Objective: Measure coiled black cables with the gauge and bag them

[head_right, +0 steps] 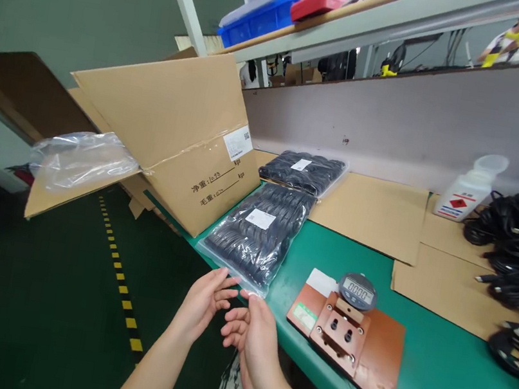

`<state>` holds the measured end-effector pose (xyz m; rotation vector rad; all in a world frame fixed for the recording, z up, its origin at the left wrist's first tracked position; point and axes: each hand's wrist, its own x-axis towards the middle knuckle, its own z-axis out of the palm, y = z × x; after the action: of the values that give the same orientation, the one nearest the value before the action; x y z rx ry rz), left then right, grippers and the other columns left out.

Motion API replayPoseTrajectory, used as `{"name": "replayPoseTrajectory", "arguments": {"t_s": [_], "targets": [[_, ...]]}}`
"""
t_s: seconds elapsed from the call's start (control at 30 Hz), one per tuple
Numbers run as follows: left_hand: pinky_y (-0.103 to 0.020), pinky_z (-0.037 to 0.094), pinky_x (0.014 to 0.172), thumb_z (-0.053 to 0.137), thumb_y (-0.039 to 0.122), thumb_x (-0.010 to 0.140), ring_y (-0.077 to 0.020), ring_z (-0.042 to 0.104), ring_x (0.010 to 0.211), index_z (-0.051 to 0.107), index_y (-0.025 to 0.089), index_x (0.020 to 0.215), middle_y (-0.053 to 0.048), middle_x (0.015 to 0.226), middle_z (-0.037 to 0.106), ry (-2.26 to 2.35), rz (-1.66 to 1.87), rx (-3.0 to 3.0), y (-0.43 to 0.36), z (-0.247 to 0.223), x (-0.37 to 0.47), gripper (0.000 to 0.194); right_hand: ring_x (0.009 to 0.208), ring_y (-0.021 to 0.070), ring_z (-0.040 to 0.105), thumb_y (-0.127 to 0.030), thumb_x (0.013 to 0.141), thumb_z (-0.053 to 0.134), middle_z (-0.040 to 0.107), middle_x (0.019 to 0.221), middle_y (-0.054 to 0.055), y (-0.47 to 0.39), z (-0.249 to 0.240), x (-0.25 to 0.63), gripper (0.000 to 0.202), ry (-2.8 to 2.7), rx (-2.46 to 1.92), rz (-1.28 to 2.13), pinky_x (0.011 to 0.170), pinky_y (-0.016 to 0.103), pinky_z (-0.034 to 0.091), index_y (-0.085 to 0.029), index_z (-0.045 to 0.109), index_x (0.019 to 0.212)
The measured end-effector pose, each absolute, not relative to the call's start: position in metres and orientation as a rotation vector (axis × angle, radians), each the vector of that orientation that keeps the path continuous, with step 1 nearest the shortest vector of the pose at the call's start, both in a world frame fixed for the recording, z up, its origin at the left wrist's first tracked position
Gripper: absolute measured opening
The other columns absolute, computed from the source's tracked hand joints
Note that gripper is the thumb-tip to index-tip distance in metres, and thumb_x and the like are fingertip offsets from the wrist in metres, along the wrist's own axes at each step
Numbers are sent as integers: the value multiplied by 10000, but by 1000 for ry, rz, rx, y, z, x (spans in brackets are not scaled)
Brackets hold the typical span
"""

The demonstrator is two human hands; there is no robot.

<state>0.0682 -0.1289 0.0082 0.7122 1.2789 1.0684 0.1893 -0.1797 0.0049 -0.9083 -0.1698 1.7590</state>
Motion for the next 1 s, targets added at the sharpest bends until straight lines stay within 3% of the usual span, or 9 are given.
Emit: {"name": "replayPoseTrajectory", "arguments": {"t_s": [0.2,0.37,0.43,0.5,0.6,0.73,0.8,0.9,1.0], "targets": [[-162,490,426,804,409,762,-125,665,515,665,121,767,-77,676,724,1220,997,738,-130,5,79,320,408,96,533,-669,641,779,607,569,-21,-180,-6,189,571,-222,-913,1773,367,179,409,-174,578,844],[-157,386,368,813,432,715,-62,485,359,647,154,717,53,483,539,1203,1092,689,-128,0,79,324,371,127,508,-765,755,604,581,523,-1,-176,-10,194,573,-715,-969,1925,347,205,340,-195,564,794],[-161,393,390,822,433,695,-61,487,390,649,156,728,55,505,535,1189,1128,686,-127,-2,78,328,506,165,590,-654,884,532,631,611,38,-167,-4,198,470,-1152,-999,1575,465,252,436,-198,590,789],[-163,397,406,837,459,668,-64,493,414,637,153,707,55,510,521,1172,1149,711,-126,-5,77,367,708,203,641,-444,974,482,670,758,61,-156,2,202,316,-1503,-994,989,653,309,494,-207,628,825],[-161,301,335,841,561,620,-42,379,330,607,145,650,77,437,439,1160,1134,766,-122,-13,75,478,782,209,626,-200,978,430,658,824,44,-139,-2,202,220,-1694,-1009,418,719,334,474,-224,633,897],[-153,224,290,816,653,599,-22,260,269,592,150,633,102,358,364,1175,1106,823,-116,-22,72,551,804,203,627,-120,955,428,667,870,36,-130,-23,196,236,-1724,-1050,261,735,343,483,-235,630,990],[-150,241,289,808,657,610,-23,263,266,590,153,633,103,351,365,1181,1101,845,-112,-23,71,550,946,239,637,-120,937,456,692,995,48,-130,-31,193,258,-1680,-1102,194,855,408,485,-255,637,1061],[-149,260,286,783,670,641,-28,273,260,606,154,664,107,344,366,1208,1082,873,-108,-24,71,546,1229,300,554,-121,896,513,667,1235,44,-131,-36,190,282,-1614,-1196,104,1062,515,382,-276,651,1088],[-145,254,288,764,690,649,-27,274,257,605,157,661,103,332,372,1209,1059,894,-105,-26,71,556,1303,290,519,-109,865,539,650,1298,32,-127,-35,187,290,-1616,-1243,120,1123,526,330,-271,661,1073]]}}
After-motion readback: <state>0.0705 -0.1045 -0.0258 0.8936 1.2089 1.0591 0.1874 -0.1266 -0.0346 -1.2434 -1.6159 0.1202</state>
